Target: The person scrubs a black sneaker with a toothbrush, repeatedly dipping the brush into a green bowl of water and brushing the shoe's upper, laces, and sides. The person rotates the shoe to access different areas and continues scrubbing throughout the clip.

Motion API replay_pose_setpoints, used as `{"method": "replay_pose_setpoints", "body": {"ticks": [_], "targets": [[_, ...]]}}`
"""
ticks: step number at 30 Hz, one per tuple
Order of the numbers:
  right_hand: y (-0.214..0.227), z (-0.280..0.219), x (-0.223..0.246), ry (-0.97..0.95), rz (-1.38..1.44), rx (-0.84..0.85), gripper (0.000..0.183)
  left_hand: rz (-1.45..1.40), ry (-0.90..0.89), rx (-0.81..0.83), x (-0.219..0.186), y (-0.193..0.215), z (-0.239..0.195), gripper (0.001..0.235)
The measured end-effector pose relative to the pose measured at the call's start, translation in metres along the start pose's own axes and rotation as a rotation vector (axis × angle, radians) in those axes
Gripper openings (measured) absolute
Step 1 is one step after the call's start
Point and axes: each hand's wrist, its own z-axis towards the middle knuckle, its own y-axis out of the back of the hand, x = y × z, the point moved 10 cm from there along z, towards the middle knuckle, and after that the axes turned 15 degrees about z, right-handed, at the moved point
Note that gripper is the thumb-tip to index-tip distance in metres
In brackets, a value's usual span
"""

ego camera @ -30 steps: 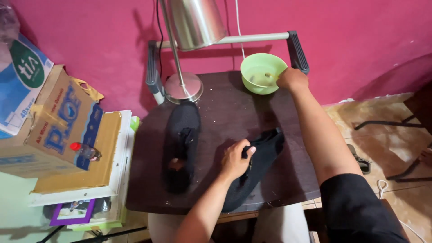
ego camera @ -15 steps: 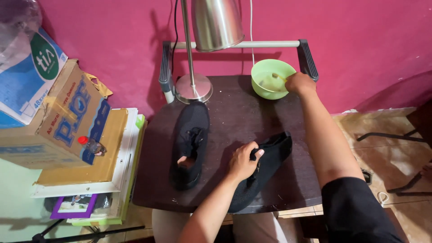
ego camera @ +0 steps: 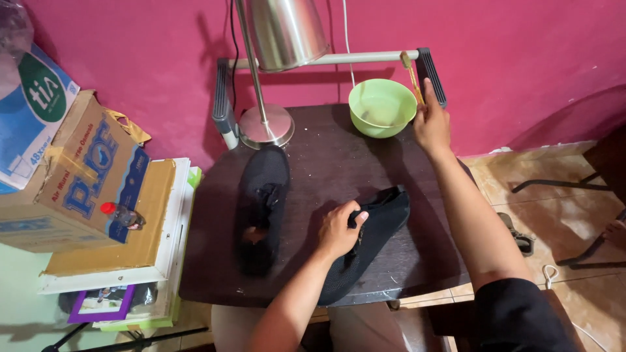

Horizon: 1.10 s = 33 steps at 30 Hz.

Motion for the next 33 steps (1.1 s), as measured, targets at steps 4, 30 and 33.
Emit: {"method": "replay_pose_setpoints", "body": {"ticks": [4, 30, 33], "targets": [[-0.01, -0.007, -0.018, 0.099, 0.016, 0.015, 0.061, -0.014, 0.001, 0.011, -0.004, 0.005, -0.001, 0.024], [-0.038, 0.001, -0.105, -0.253, -0.503, 0.279, 0.053, -0.044, -0.044, -0.027, -0.012, 0.018, -0.003, 0.022], [-0.038, 0.002, -0.092, -0.223, -0.509, 0.271, 0.053, -0.031, -0.044, -0.026, -0.012, 0.017, -0.003, 0.023]]}}
